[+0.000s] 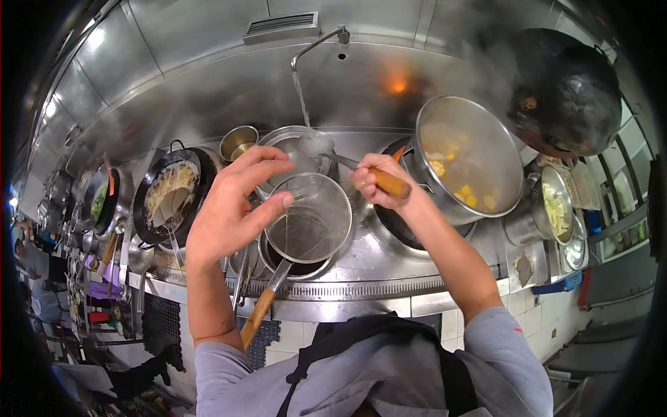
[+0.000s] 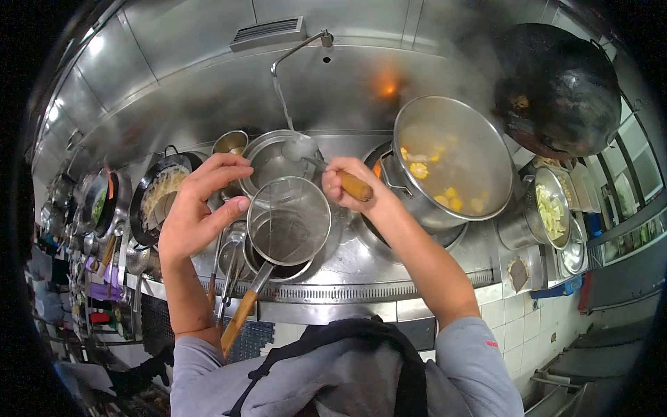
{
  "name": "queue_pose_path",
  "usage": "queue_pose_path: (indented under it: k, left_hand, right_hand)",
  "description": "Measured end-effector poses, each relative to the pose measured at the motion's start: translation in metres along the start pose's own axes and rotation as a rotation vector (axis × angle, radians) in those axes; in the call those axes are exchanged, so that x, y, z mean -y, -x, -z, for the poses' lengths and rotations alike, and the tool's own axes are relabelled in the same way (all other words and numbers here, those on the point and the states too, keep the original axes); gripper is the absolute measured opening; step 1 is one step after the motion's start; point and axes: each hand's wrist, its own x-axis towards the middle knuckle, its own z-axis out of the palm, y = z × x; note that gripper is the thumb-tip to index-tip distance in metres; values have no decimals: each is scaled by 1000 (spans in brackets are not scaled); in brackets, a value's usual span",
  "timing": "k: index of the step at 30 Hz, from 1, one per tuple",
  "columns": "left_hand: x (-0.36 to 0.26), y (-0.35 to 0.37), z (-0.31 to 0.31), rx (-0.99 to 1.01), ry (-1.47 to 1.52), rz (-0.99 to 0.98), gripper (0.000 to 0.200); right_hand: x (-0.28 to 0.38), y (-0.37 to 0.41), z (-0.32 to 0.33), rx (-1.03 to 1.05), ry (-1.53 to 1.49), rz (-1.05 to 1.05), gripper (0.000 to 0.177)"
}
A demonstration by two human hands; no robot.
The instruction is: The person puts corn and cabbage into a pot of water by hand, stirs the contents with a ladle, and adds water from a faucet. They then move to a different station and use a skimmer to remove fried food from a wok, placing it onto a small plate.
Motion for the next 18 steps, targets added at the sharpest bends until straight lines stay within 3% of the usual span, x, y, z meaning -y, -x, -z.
queue_pose_path:
  k: [2, 4, 8, 13, 18]
  left_hand:
    - [2, -3, -5, 3, 3, -21, 39]
    - [3, -6, -10, 14, 8, -34, 38]
    - [-1, -17, -24, 35, 57, -48, 38]
    - [-7, -36, -36, 68, 42, -103, 39]
    - [-14, -50, -45, 84, 54, -128, 39]
  right_hand:
    - [10, 41, -14, 76, -40, -11, 28]
    - [12, 88, -34, 90, -7, 80, 15]
    - [1, 195, -65, 131, 38, 307, 44]
    - [-17, 294, -74, -81, 317, 542, 58]
    - [-39, 338, -52, -552, 630, 541, 68]
